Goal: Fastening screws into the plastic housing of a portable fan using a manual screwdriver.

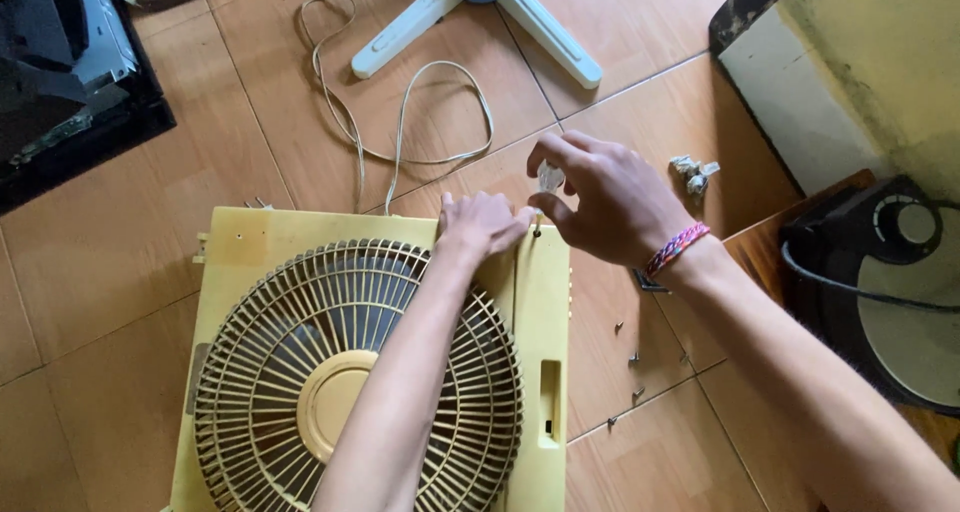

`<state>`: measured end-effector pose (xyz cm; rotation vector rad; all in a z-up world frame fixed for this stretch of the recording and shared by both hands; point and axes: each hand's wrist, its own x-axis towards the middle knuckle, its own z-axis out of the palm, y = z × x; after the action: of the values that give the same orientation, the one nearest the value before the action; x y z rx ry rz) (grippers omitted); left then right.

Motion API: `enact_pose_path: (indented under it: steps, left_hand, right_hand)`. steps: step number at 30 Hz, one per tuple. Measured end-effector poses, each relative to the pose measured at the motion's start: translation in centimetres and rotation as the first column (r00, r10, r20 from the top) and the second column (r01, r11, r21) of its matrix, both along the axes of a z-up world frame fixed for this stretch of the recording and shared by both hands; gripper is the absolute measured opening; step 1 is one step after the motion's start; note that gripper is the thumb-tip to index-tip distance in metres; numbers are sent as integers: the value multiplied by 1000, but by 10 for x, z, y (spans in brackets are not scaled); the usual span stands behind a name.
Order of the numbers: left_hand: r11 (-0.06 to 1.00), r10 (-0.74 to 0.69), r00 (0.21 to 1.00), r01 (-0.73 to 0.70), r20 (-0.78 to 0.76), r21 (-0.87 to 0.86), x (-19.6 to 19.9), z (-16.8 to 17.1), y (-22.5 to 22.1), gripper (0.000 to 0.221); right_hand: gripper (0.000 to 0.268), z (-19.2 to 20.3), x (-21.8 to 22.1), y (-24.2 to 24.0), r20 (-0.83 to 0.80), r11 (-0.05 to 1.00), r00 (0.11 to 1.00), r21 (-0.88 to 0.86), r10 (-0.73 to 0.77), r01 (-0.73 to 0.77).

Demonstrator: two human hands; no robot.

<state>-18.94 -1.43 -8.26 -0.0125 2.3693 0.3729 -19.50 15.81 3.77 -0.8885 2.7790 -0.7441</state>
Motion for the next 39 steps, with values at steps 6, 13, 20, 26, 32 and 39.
enact_pose_path:
  steps: [6,13,20,26,32,39]
  left_hand:
    - [994,-66,997,69,41,-87,-7,-27,13,55]
    - [994,33,997,-39,-64,-100,3,-30,21,33]
    - [992,37,943,-76,-332,-105,11,-41,5,23]
    - [993,93,993,-98,-74,-60,-9,-31,-22,49]
    - [957,214,964,-174,-160,233,-1,2,-33,45]
    - [936,122,987,-81,-100,343,1,2,-41,32]
  right_hand:
    - [38,7,8,3,12,1000,1000,-8,-15,15]
    - [38,8,12,9,-9,1000,1000,-17,-9,9]
    - [30,18,14,9,1,997,1000,-80,0,0]
    - [26,10,23,11,3,998,1000,-61,23,-23]
    - [29,-5,24,12,-71,999,997,28,-15,17]
    - [32,-1,17,5,-32,983,993,-149,-118,112]
